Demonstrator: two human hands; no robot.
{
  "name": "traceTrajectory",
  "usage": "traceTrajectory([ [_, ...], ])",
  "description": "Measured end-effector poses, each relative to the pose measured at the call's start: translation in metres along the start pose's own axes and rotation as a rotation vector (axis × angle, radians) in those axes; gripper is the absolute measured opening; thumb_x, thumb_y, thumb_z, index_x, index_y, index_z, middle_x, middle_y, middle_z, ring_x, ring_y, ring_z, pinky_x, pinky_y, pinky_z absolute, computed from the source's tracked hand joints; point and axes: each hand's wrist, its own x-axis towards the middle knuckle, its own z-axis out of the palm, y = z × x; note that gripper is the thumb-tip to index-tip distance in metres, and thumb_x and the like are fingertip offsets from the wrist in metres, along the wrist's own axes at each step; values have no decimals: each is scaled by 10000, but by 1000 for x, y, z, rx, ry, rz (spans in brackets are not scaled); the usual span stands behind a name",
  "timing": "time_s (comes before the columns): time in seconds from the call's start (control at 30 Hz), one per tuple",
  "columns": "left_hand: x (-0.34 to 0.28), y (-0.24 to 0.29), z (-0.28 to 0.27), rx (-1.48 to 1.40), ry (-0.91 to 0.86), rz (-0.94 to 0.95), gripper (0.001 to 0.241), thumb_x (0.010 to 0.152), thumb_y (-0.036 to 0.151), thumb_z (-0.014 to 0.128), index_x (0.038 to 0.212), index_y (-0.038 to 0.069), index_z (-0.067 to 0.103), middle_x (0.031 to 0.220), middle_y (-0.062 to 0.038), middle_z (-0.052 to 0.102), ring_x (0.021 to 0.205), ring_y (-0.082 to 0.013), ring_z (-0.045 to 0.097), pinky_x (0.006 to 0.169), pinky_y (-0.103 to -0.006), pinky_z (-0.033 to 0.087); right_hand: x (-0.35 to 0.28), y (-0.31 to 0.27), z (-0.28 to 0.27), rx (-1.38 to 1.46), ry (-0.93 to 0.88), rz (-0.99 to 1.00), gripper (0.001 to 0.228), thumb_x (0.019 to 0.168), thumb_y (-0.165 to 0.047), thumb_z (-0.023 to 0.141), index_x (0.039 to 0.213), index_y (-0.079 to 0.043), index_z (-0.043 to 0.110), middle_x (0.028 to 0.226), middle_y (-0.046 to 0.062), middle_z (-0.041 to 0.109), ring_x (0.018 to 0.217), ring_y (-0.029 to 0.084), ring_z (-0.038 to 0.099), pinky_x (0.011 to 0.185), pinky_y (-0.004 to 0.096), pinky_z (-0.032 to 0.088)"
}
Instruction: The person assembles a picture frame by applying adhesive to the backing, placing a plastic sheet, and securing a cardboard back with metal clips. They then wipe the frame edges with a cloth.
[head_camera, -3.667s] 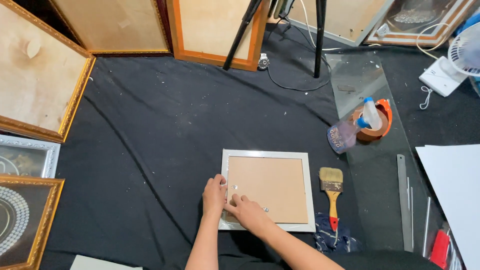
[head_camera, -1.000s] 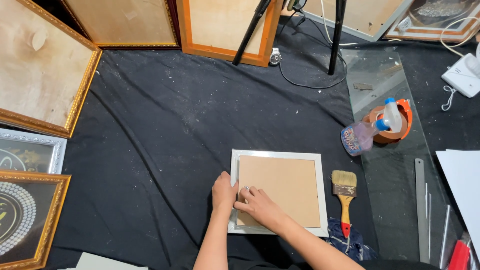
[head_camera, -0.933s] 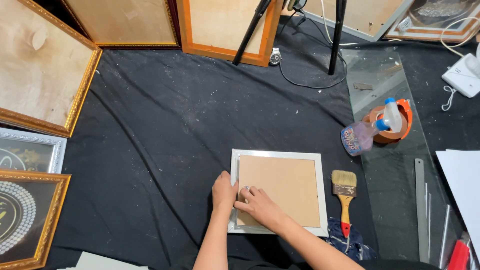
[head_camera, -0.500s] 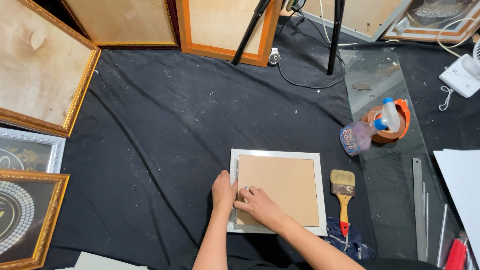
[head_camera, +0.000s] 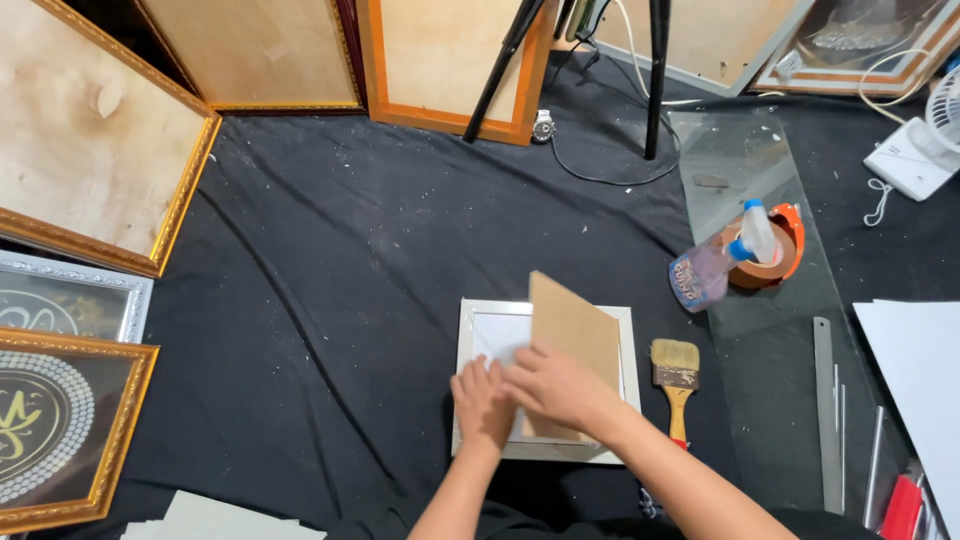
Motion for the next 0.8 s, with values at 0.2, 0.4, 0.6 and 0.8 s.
traceTrajectory([
  [0.2,-46,50,20,-52,-580,84,999,887,639,683,1571,8,320,1678,-201,217,1534,-380,200,1163,-582,246,-67,4,-95,2,479,269,260,1051,-206,489,892,-37,608,989,122,595,918,325,529,871,452,436],
  [0.4,-43,101,-9,-387,-624,15,953,894,537,778,1545,10,322,1663,-258,190,1522,-479,162,1157,-672,169,-153,-4,-182,318,521,667,364,1073,-253,352,998,-90,669,1044,35,635,1070,174,597,979,304,402],
  [0.6,-37,142,13,143,-708,111,1147,838,919,376,1594,65,244,1720,-134,110,1588,-335,27,1227,-546,109,-191,-33,-216,251,550,862,371,912,29,589,1205,-133,750,1167,34,649,640,121,493,670,269,401],
  [0.8,-3,183,-43,55,-987,26,1487,711,1008,577,1627,-32,40,1703,-269,-4,1565,-432,-12,1188,-676,118,-182,-26,-200,-141,702,685,56,974,-76,713,1025,-97,708,1022,23,731,947,209,682,913,337,495],
])
